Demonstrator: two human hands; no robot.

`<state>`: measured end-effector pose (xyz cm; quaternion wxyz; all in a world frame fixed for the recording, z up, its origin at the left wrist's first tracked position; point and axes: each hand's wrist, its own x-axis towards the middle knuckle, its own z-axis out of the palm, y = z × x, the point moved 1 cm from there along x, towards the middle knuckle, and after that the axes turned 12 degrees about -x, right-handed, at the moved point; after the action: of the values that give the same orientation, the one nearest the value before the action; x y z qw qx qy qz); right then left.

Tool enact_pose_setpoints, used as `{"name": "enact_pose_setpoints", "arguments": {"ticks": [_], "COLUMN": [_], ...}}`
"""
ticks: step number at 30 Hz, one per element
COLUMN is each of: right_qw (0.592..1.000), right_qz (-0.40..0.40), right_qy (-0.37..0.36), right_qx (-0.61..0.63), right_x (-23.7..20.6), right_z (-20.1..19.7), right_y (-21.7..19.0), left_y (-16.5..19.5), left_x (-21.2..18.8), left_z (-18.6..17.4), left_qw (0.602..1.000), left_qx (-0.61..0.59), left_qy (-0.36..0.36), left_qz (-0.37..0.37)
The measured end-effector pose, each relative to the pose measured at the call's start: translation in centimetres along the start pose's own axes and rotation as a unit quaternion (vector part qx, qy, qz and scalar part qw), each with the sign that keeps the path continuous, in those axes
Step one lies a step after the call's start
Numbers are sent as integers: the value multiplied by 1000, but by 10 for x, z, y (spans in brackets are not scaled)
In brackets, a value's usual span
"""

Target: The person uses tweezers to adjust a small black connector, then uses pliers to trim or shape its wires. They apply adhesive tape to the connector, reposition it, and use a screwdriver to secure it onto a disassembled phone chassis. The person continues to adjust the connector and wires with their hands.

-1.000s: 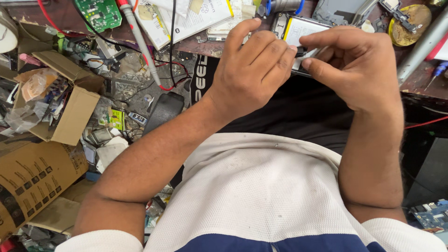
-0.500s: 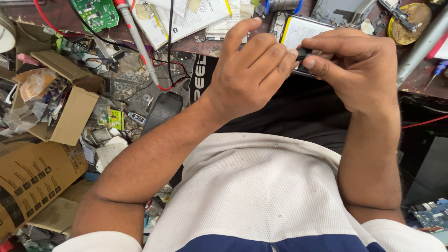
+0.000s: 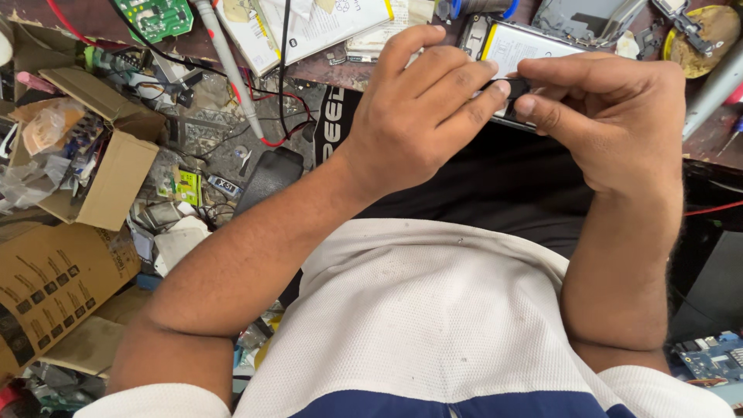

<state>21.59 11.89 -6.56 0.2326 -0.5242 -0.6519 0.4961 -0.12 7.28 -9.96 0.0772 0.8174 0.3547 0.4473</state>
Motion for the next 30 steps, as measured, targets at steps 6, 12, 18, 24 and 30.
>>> {"name": "enact_pose_setpoints", "arguments": {"ticks": [6, 12, 18, 24, 30], "right_qw": [1000, 997, 996, 998, 994], "right_qz": [-6, -34, -55, -49, -104], "right_qy": [-5, 3, -7, -15, -39], "right_qx": [1, -63, -66, -44, -7], "right_x": [-1, -1, -2, -4, -8], "right_z": [0, 3, 2, -3, -10], "right_y": [0, -6, -7, 11, 31], "left_y": [3, 2, 1, 8, 11], "left_x": [2, 5, -1, 0, 5], "left_z": [-3, -3, 5, 4, 6], "left_qw": [1000, 996, 984, 970, 951], "left_qx": [-12, -75, -143, -188, -217], "left_qy": [-3, 44, 34, 39, 32], "left_qz": [11, -27, -99, -150, -220]}}
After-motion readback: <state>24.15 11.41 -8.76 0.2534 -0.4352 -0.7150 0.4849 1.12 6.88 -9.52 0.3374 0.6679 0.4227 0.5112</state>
